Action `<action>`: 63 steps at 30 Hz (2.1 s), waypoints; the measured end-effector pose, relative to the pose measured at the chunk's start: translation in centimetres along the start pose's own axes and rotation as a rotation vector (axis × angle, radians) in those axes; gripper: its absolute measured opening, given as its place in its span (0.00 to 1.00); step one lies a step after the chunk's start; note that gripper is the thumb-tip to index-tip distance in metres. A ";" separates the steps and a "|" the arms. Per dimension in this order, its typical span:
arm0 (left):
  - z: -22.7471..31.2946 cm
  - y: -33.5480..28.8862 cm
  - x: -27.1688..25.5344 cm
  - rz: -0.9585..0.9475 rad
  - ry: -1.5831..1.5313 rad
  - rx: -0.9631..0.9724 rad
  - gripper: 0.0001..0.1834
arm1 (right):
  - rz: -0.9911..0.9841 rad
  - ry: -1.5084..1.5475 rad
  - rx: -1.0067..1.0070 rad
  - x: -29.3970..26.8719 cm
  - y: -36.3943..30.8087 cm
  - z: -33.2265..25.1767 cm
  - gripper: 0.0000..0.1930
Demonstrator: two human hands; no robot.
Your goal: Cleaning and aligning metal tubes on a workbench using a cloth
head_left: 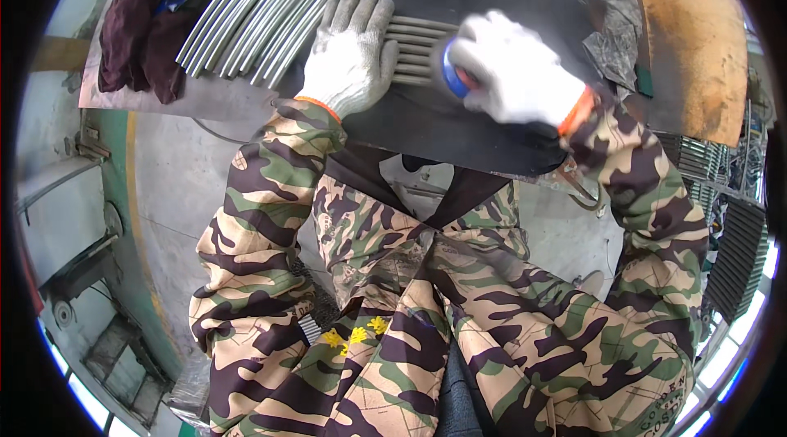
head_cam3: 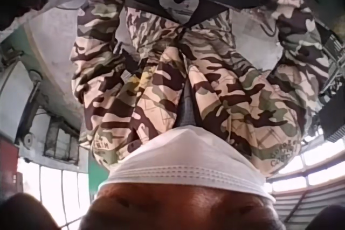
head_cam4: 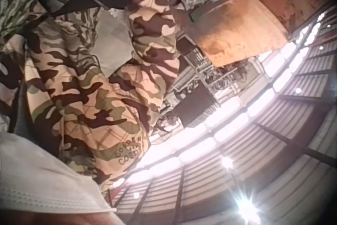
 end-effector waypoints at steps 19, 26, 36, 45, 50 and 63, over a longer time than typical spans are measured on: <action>0.8 2.5 1.7 -0.246 0.086 0.010 0.37 | 0.242 0.104 0.102 -2.5 1.4 2.0 0.15; -0.4 0.5 0.5 -0.307 0.160 -0.019 0.38 | 0.156 0.119 0.283 -1.5 2.4 6.3 0.13; -0.2 -0.2 -0.4 -0.285 0.126 -0.034 0.58 | 0.065 0.026 0.488 1.8 -4.8 14.1 0.16; -2.6 -1.3 -1.3 -0.300 0.059 -0.220 0.61 | 0.131 0.058 0.692 1.4 -23.2 17.1 0.18; -2.0 -1.3 -1.5 -0.217 0.050 -0.212 0.58 | 0.067 0.044 0.734 3.1 -25.4 17.8 0.17; -3.5 -3.5 -2.1 -0.173 0.080 -0.163 0.64 | 0.375 -0.222 1.048 3.4 -28.3 28.2 0.26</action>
Point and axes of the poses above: each hand's wrist, its own y-axis towards the middle knuckle, its own x-axis out of the palm, z = x × y, the point moved 9 cm from there along y, towards the middle knuckle, and after that the axes turned 11 degrees about -y, right-handed, at the moved point
